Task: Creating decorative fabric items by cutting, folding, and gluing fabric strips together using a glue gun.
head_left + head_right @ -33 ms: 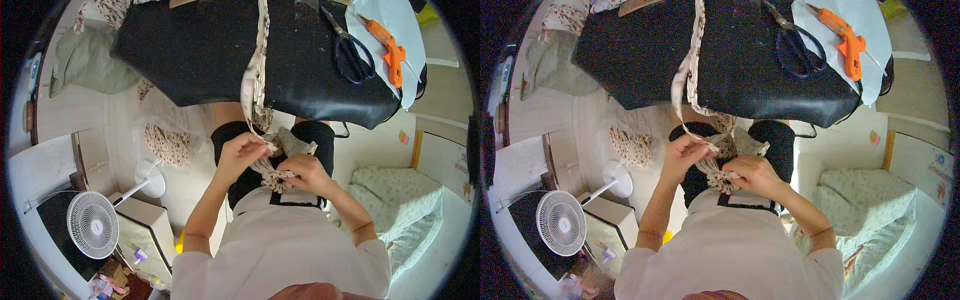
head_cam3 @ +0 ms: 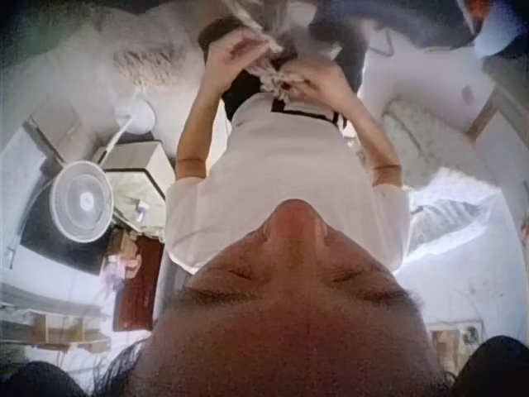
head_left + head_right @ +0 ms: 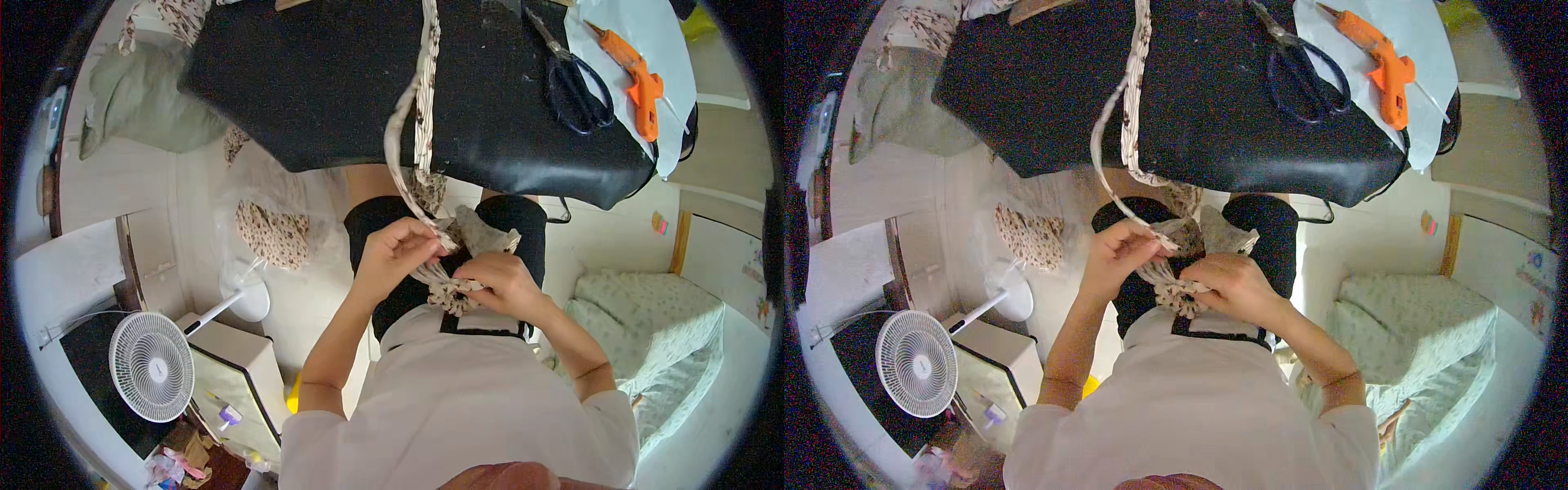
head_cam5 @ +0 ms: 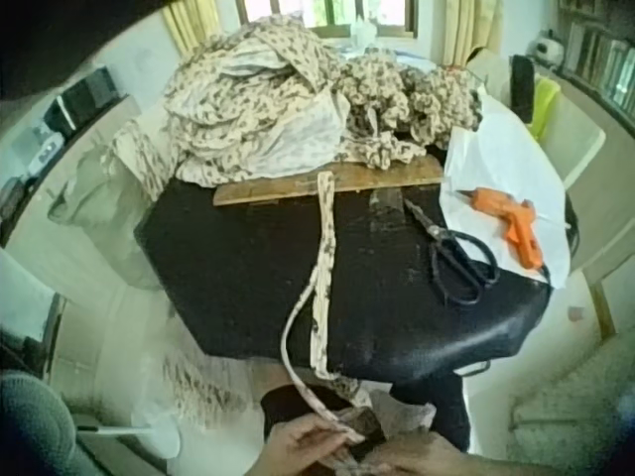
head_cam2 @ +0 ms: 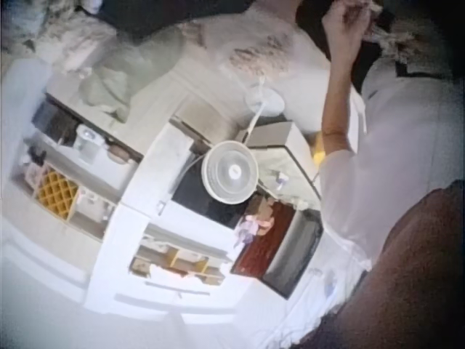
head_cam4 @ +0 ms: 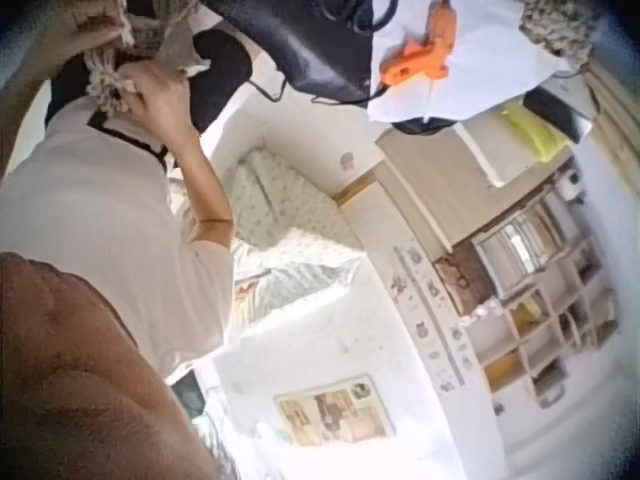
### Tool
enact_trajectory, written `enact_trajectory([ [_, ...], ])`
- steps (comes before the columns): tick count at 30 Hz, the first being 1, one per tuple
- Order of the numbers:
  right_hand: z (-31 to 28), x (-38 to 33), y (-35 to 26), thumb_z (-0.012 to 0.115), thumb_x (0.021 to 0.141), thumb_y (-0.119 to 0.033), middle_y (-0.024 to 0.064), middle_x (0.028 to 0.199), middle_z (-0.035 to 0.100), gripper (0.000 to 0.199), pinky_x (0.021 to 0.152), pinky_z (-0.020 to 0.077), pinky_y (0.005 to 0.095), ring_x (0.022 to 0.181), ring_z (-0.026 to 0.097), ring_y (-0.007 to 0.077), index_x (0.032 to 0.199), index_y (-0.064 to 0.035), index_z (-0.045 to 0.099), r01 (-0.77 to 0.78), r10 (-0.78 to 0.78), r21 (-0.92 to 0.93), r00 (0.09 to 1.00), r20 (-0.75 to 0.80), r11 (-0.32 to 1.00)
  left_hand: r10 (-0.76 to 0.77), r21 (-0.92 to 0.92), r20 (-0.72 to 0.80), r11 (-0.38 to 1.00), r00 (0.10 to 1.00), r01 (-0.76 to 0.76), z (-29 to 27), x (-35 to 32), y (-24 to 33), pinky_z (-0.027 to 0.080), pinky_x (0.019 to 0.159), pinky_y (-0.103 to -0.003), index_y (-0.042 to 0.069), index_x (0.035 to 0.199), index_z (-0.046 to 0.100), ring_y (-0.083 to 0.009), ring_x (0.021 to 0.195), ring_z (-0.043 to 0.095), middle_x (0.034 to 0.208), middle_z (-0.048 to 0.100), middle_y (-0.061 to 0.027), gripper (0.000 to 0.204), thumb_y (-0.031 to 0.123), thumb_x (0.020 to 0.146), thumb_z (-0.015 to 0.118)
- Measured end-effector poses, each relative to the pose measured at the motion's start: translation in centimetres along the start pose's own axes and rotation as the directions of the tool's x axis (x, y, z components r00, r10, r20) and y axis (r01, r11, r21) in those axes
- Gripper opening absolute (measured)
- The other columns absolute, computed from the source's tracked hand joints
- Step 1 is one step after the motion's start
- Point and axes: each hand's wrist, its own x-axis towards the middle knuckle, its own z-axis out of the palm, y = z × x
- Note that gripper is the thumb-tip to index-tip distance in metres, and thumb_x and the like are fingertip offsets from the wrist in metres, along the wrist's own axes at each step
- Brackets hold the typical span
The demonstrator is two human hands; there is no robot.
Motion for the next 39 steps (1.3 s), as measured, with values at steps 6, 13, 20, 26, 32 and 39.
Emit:
enact_trajectory([
  [6,-0.7,-1.2,-1.8,0.070,0.066,0.000,0.0089,0.091,0.065,0.035,0.071,0.0494,0.0389,0.082,0.063,0.0312,0.099,-0.0059,0.061,0.049,-0.050,-0.086,0.999,-0.011,0.995,-0.105,0.128,0.135,0.988,0.985,0.088,1.2,-0.6,1.2,0.054,0.060,-0.023,0.001,0.095,0.056,-0.0122,0.072,0.066,0.086,0.064,-0.0048,0.007,0.005,0.090,0.059],
  [13,-0.2,-2.6,-1.7,0.071,0.063,0.004,0.0127,0.090,0.063,0.049,0.072,0.0518,0.0428,0.082,0.064,0.0339,0.105,-0.0063,0.049,0.083,-0.098,-0.101,0.982,-0.159,0.991,-0.106,0.195,0.124,0.977,0.987,0.080,1.7,-1.6,2.1,0.052,0.056,-0.021,0.001,0.092,0.057,-0.0099,0.070,0.065,0.083,0.063,-0.0024,0.008,0.005,0.088,0.062],
  [20,-1.0,-2.0,-1.8,0.071,0.064,0.004,0.0123,0.092,0.064,0.047,0.071,0.0518,0.0418,0.083,0.064,0.0336,0.103,-0.0056,0.046,0.158,-0.169,-0.088,0.976,-0.138,0.983,-0.103,0.217,0.151,0.974,0.983,0.069,1.5,-2.0,2.3,0.049,0.062,-0.020,0.001,0.090,0.056,-0.0043,0.072,0.060,0.081,0.063,-0.0011,0.009,0.004,0.087,0.064],
  [26,-1.4,-1.5,-1.9,0.071,0.064,0.004,0.0115,0.091,0.064,0.046,0.070,0.0510,0.0416,0.081,0.064,0.0333,0.102,-0.0057,0.047,0.165,-0.174,-0.070,0.975,-0.141,0.984,-0.092,0.172,0.164,0.983,0.982,0.064,1.4,-1.9,2.0,0.047,0.062,-0.018,0.001,0.088,0.057,-0.0031,0.073,0.058,0.078,0.062,0.0004,0.009,0.003,0.085,0.065],
  [32,-1.4,-1.1,-1.7,0.070,0.061,0.006,0.0116,0.089,0.063,0.050,0.068,0.0499,0.0413,0.077,0.063,0.0323,0.105,-0.0052,0.048,0.170,-0.180,-0.085,0.976,-0.127,0.982,-0.082,0.227,0.184,0.973,0.980,0.039,1.3,-1.8,2.5,0.046,0.061,-0.017,0.002,0.088,0.057,-0.0020,0.071,0.058,0.077,0.063,0.0010,0.008,0.004,0.085,0.065],
  [39,-1.6,-0.9,-1.9,0.069,0.062,0.007,0.0123,0.090,0.063,0.048,0.069,0.0506,0.0403,0.080,0.063,0.0328,0.104,-0.0039,0.049,0.164,-0.169,-0.049,0.977,-0.128,0.985,-0.085,0.279,0.167,0.960,0.982,0.035,1.6,-2.2,3.2,0.046,0.061,-0.017,0.002,0.087,0.058,-0.0015,0.071,0.058,0.076,0.063,0.0007,0.009,0.005,0.084,0.066],
])
